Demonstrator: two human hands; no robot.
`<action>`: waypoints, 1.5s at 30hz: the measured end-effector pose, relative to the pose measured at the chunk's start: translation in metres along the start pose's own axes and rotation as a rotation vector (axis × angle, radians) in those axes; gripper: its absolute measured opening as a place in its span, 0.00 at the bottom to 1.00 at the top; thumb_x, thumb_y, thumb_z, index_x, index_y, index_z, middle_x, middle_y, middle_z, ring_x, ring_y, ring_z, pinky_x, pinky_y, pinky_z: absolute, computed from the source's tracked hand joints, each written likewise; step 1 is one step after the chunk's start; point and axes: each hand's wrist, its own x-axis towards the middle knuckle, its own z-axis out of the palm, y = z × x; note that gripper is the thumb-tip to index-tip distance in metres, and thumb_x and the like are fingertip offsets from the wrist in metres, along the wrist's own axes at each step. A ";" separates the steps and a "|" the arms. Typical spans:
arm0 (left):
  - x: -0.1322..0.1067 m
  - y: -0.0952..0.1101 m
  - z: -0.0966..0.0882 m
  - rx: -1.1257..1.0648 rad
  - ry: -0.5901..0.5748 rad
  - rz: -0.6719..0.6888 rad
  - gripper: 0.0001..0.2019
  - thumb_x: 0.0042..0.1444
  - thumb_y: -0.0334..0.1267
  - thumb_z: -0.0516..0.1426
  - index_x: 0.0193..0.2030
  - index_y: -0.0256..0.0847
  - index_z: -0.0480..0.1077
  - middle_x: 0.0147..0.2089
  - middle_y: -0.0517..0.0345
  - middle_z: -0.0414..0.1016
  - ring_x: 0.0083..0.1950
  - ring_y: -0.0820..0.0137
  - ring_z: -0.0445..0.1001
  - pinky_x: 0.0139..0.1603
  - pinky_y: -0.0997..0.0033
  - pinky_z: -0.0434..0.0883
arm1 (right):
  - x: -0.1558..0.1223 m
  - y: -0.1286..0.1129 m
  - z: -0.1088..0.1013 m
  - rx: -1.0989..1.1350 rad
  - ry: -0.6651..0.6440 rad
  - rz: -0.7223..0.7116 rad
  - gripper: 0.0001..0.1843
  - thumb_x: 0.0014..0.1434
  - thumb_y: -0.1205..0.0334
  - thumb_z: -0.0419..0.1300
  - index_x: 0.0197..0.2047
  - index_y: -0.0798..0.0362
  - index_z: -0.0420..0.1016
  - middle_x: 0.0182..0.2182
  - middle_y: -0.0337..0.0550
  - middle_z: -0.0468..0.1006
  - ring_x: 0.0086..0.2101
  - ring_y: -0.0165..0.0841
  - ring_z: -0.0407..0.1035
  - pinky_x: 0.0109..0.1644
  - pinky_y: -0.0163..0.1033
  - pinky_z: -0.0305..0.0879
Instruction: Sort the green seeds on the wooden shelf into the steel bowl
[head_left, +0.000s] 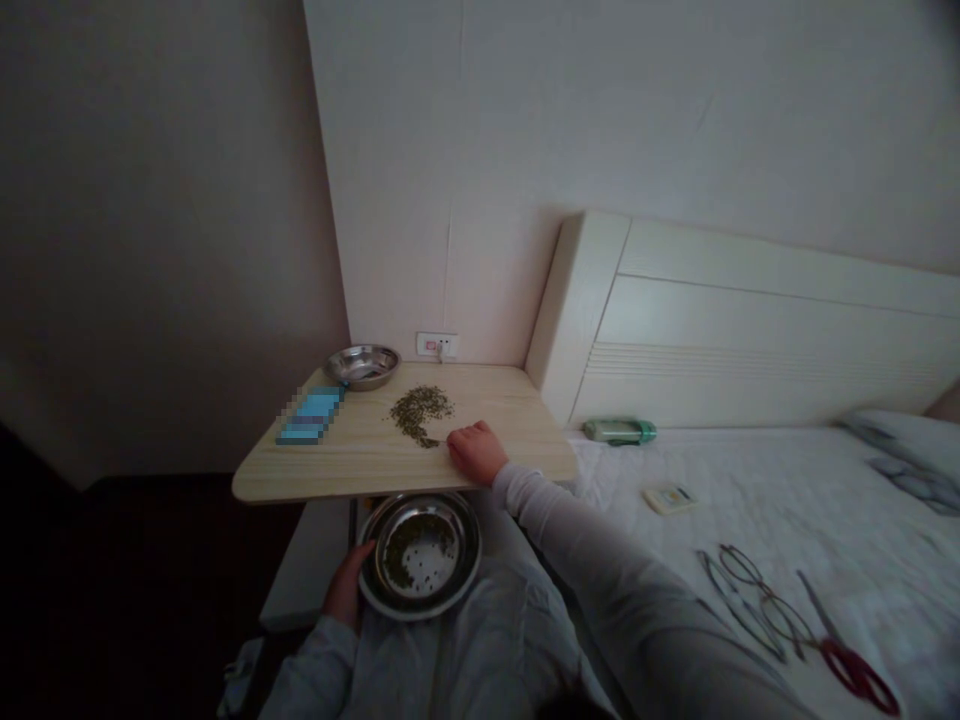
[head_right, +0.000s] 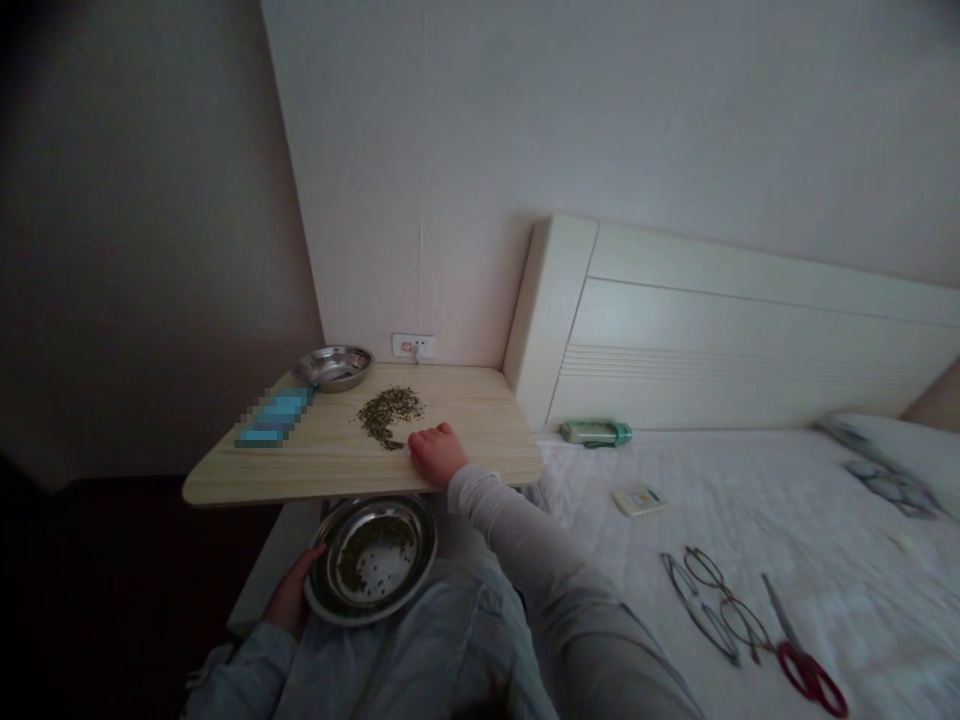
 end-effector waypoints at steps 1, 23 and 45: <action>0.002 0.000 -0.001 0.004 0.002 -0.010 0.07 0.43 0.28 0.53 0.29 0.37 0.71 0.27 0.54 0.75 0.38 0.63 0.72 0.38 0.64 0.68 | -0.002 -0.001 -0.001 0.012 0.009 -0.006 0.11 0.55 0.64 0.43 0.35 0.56 0.65 0.33 0.48 0.72 0.37 0.32 0.64 0.42 0.39 0.48; 0.015 -0.005 0.021 0.037 -0.003 -0.072 0.06 0.44 0.32 0.52 0.26 0.34 0.70 0.21 0.54 0.73 0.30 0.65 0.73 0.32 0.68 0.69 | -0.067 0.039 0.021 0.704 0.287 0.594 0.09 0.49 0.60 0.48 0.30 0.55 0.65 0.20 0.37 0.69 0.22 0.27 0.63 0.27 0.32 0.57; 0.011 0.001 0.005 -0.128 0.138 0.006 0.06 0.44 0.31 0.53 0.23 0.34 0.69 0.19 0.55 0.72 0.31 0.67 0.73 0.33 0.70 0.69 | 0.012 -0.014 0.036 1.033 0.249 0.395 0.09 0.49 0.61 0.50 0.31 0.55 0.66 0.18 0.36 0.68 0.22 0.26 0.63 0.29 0.32 0.58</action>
